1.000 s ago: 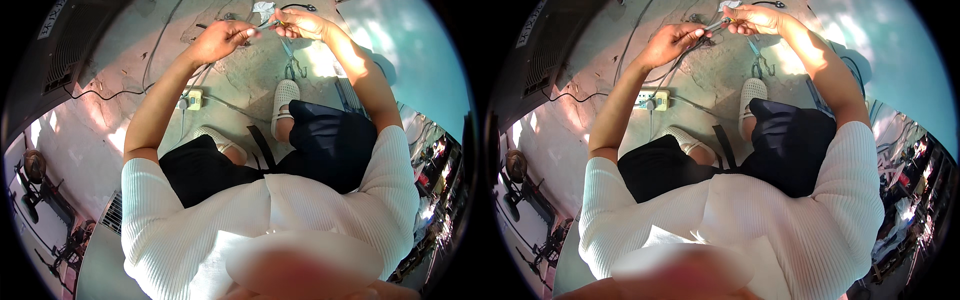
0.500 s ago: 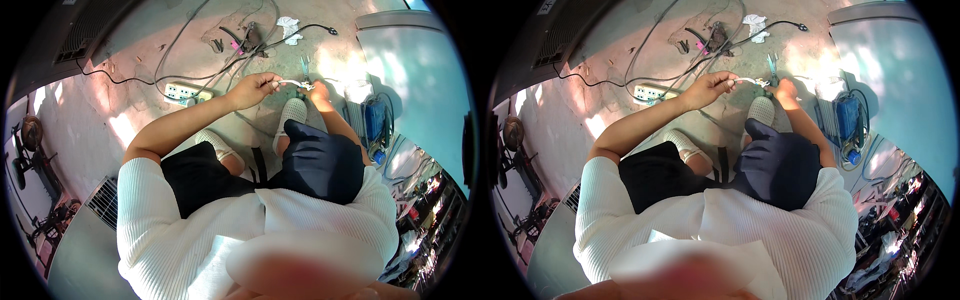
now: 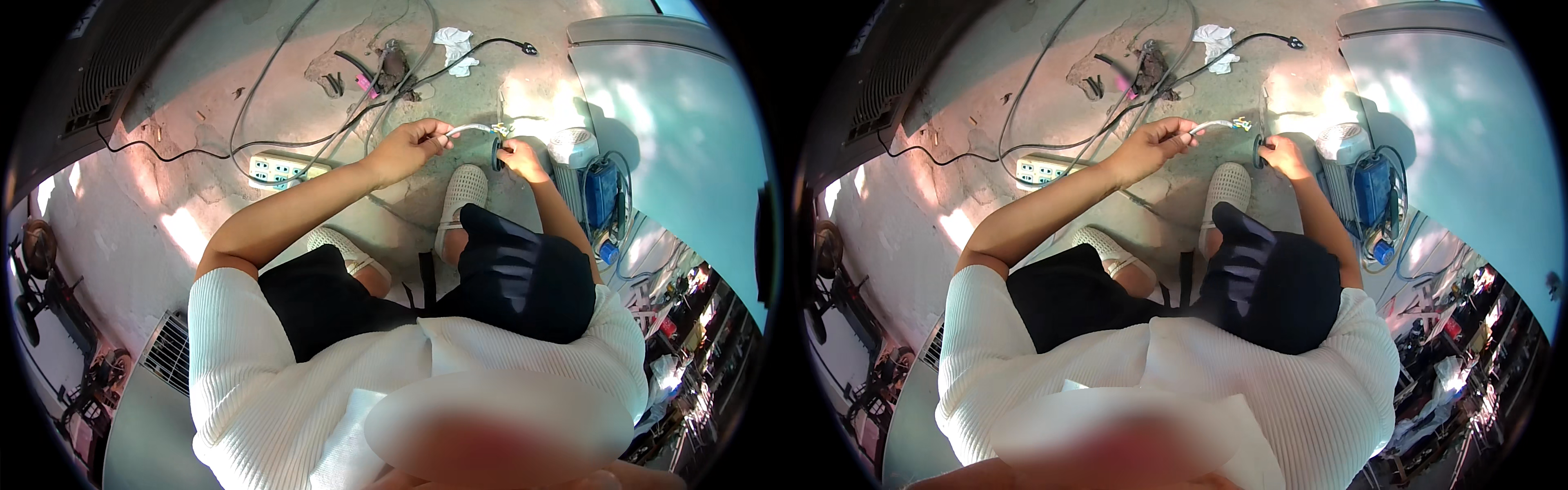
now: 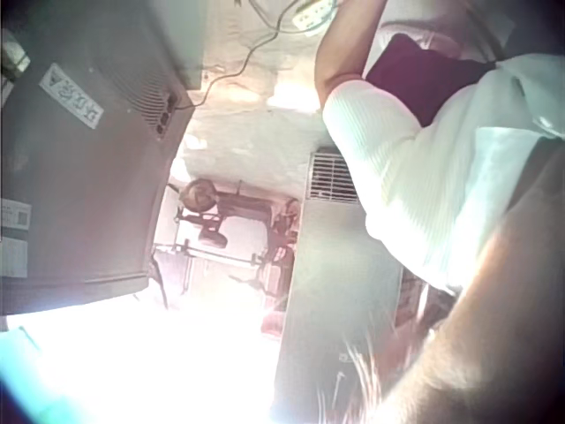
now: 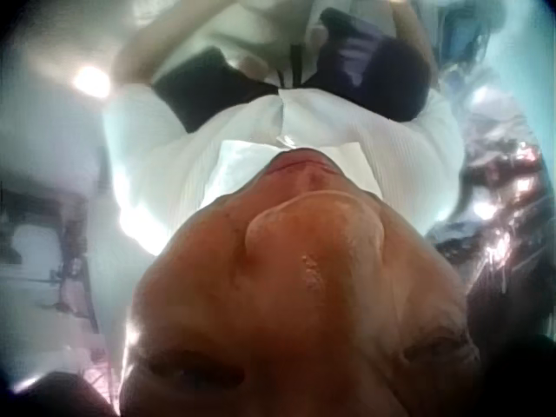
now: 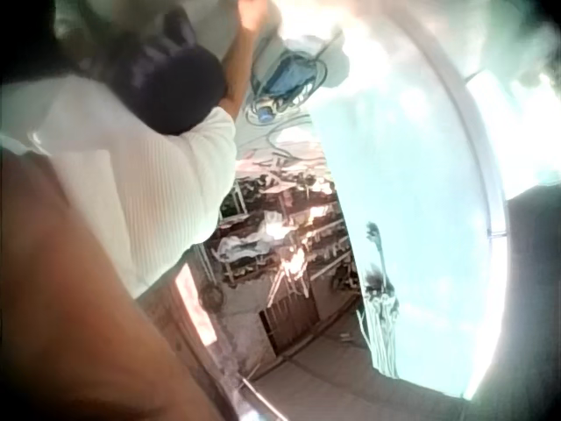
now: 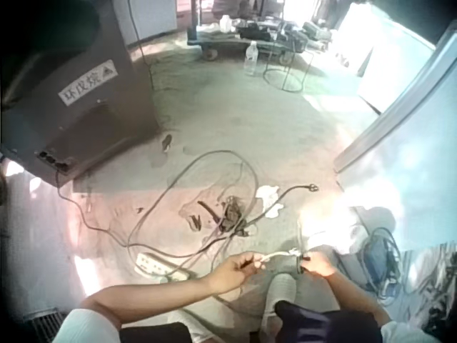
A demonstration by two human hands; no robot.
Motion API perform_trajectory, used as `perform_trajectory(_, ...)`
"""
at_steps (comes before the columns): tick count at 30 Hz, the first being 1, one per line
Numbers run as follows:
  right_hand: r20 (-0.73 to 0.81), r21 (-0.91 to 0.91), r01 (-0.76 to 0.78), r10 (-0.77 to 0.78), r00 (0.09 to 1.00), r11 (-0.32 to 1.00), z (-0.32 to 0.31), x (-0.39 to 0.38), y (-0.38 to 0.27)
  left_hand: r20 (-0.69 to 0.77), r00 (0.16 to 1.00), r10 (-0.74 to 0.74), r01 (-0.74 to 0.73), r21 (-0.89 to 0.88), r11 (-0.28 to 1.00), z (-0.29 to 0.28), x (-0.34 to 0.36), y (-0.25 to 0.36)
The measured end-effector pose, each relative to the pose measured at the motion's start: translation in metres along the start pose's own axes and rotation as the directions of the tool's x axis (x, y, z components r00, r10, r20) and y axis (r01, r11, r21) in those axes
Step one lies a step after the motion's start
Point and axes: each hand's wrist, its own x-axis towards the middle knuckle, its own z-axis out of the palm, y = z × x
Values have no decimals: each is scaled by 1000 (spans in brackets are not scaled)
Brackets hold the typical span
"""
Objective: The person works on the back of a refrigerator by removing a component, cutting a wire with scissors, and applying yellow tape to the connection.
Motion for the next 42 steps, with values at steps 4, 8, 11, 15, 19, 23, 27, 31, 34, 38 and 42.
perform_trajectory(4,208,600,-126,-2,978,790,-5,-18,-5,-98,976,-192,177,-146,973,-11,23,15)
perform_trajectory(8,122,691,-69,-22,992,720,-22,-39,-39,-87,965,-246,202,-345,917,-20,54,25)
perform_trajectory(11,80,738,-21,-56,995,675,-42,-53,-63,-29,973,-230,198,-411,890,-22,70,29)
perform_trajectory(15,76,703,100,-214,974,704,-64,-68,-74,-20,974,-226,194,-445,874,-16,78,34)
perform_trajectory(19,141,674,161,-340,930,721,-72,-72,-83,-18,977,-212,179,-475,862,-12,89,26)
perform_trajectory(23,206,693,169,-416,886,701,-72,-74,-93,-27,985,-168,136,-468,873,-8,88,23)
perform_trajectory(27,235,728,183,-492,838,660,-69,-70,-102,-110,986,-127,68,-424,903,2,70,22)
perform_trajectory(31,223,761,196,-533,816,619,-64,-64,-112,-142,984,-109,56,-334,941,2,52,27)
perform_trajectory(34,217,760,221,-559,800,612,-60,-63,-121,-172,982,-75,28,-259,965,7,36,30)
perform_trajectory(38,128,672,362,-582,803,647,-53,-60,-121,-109,970,-215,175,-293,940,3,22,43)
perform_trajectory(42,190,727,230,-512,838,647,-52,-62,-113,37,967,-254,256,-86,963,-9,16,34)
